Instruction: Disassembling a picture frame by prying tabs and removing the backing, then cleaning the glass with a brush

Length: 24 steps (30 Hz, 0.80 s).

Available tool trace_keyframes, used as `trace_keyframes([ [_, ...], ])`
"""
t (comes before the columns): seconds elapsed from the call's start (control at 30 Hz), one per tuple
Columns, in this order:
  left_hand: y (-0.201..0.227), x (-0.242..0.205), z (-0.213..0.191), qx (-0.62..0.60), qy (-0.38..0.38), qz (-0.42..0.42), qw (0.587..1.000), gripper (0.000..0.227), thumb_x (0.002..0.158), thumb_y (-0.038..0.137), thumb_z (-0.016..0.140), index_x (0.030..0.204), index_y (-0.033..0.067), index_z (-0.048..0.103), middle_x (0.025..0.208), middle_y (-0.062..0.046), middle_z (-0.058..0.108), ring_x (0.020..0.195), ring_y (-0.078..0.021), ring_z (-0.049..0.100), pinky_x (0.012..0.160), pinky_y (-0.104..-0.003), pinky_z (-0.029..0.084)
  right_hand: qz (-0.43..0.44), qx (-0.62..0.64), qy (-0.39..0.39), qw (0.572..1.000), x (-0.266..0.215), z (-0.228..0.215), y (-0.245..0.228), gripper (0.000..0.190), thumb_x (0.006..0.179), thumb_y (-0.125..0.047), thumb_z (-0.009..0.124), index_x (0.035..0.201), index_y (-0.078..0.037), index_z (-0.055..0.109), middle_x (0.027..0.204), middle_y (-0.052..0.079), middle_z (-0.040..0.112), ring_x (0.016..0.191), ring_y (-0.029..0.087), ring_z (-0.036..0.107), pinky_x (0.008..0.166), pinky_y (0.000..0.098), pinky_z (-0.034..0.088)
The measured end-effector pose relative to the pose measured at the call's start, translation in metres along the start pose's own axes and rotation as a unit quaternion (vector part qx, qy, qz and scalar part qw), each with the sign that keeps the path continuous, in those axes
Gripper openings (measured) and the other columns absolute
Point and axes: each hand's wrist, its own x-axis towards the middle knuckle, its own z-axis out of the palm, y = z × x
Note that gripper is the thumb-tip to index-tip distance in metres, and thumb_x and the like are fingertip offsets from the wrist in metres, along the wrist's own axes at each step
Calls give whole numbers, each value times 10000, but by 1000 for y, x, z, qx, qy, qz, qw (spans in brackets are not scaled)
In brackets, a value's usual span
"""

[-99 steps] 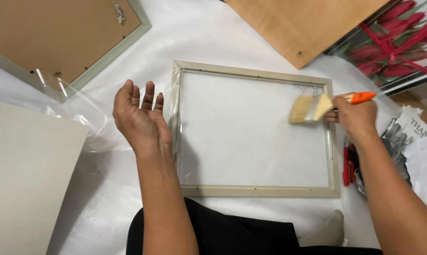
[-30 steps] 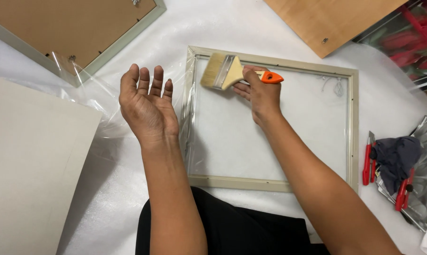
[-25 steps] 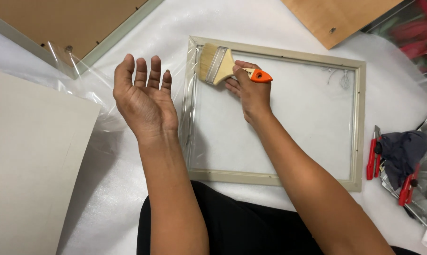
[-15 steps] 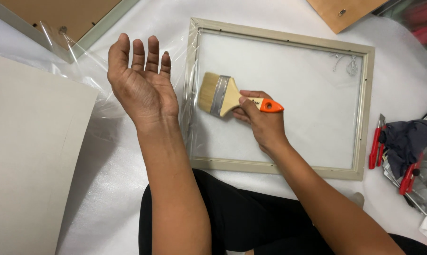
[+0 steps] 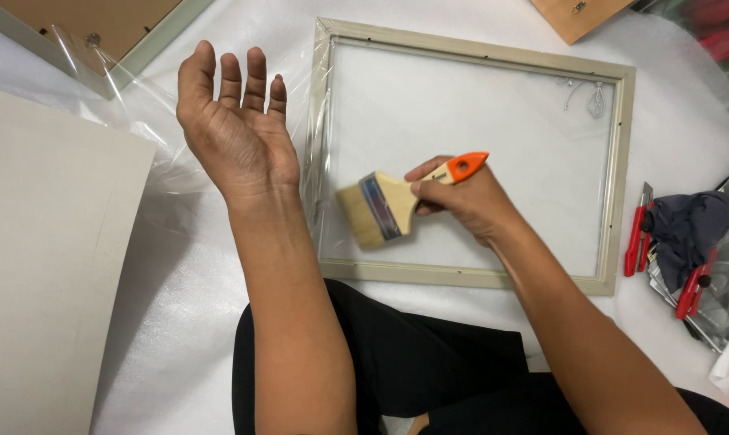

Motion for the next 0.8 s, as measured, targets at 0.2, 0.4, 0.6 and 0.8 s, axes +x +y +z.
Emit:
trace_keyframes([
  [0.2, -1, -2, 3, 5, -1, -11, 1000, 564, 751, 245, 660, 1260, 15, 587, 1119, -132, 554, 994, -276, 671, 858, -372, 497, 31, -138, -27, 990, -4, 10, -38, 317, 663, -54, 771, 973, 4, 797, 761, 150, 740, 725, 205, 692, 692, 273, 544],
  [0.4, 1, -3, 5, 16, -4, -10, 1000, 560, 739, 249, 663, 1242, 21, 566, 1116, -126, 542, 987, -262, 664, 853, -369, 494, 0, -92, -61, 994, 1, 12, -3, 408, 675, -71, 816, 1072, 4, 759, 946, 196, 803, 875, 274, 792, 873, 328, 643],
  [0.6, 1, -5, 7, 31, 1, -13, 999, 532, 750, 247, 648, 1222, 18, 560, 1098, -131, 556, 987, -270, 677, 857, -373, 505, 34, -206, -72, 975, -18, -60, 22, 301, 757, -174, 773, 1051, -111, 760, 1043, 112, 814, 1048, 271, 771, 1025, 455, 592],
  [0.8, 1, -3, 4, 18, 7, -18, 1000, 490, 747, 232, 653, 1185, 32, 562, 1104, -135, 548, 972, -270, 678, 837, -375, 508, 151, -335, 39, 929, -54, -176, 16, 338, 684, -75, 826, 1022, -78, 832, 1127, 182, 824, 1202, 382, 698, 1145, 561, 396],
])
